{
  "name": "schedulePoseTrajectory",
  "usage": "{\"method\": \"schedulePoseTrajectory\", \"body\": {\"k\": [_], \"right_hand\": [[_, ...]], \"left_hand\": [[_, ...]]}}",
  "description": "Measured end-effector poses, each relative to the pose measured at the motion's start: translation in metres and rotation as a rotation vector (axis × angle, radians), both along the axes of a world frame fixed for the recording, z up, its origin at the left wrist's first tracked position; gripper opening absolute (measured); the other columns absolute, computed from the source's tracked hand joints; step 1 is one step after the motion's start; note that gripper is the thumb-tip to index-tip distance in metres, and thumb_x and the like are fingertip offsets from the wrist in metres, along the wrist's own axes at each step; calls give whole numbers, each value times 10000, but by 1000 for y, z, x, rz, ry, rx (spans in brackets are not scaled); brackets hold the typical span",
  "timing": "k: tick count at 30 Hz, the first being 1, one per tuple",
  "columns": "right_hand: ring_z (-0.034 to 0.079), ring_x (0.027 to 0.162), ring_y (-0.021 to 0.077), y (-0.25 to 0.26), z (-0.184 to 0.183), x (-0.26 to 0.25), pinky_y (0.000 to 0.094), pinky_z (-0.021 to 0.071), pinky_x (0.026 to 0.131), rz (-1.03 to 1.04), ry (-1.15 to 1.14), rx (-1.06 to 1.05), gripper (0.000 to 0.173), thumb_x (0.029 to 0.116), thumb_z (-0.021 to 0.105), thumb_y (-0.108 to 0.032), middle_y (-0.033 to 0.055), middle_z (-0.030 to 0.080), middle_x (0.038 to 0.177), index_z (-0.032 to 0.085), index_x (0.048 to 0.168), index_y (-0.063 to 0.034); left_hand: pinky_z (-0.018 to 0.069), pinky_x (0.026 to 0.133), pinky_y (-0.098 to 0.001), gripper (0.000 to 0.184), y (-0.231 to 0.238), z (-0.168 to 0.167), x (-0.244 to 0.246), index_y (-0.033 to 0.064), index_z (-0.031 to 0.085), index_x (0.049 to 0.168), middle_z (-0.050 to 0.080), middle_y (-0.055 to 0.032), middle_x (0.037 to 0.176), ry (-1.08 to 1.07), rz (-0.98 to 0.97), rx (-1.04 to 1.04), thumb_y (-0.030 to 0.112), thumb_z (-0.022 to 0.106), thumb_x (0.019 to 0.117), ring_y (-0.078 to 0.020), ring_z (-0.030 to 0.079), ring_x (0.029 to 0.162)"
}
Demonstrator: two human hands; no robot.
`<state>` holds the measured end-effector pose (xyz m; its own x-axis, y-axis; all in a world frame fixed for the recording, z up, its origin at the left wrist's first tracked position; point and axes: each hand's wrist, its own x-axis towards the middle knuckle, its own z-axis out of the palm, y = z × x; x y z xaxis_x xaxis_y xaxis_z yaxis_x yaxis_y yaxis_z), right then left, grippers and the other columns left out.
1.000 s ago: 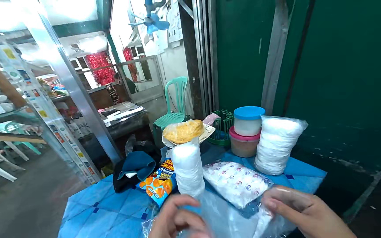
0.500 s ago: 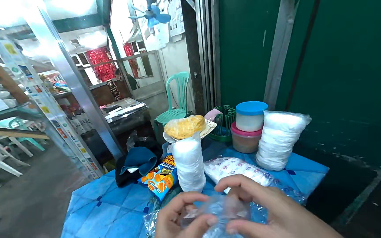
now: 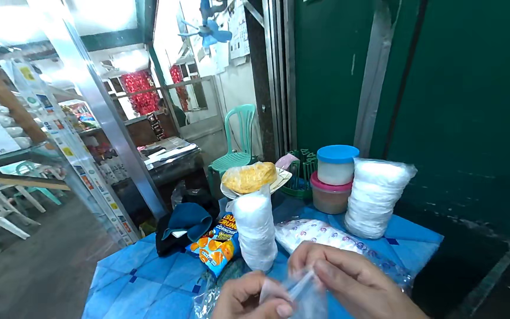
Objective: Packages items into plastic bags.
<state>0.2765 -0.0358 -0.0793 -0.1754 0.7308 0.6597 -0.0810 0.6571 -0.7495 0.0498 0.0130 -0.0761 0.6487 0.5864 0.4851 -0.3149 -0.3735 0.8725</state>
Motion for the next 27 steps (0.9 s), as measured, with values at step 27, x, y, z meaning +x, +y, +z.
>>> {"method": "schedulePoseTrajectory", "body": {"k": [27], "right_hand": [[503,527,72,135,1,8,218,396,482,-347,-73,-673,155,1065,477,-105,38,605,704,597,1154,-66]], "left_hand": [[504,506,-181,354,154,-30,33,92,613,903,616,-22,692,-40,136,-856,285,395,1105,-58,576,533]]}}
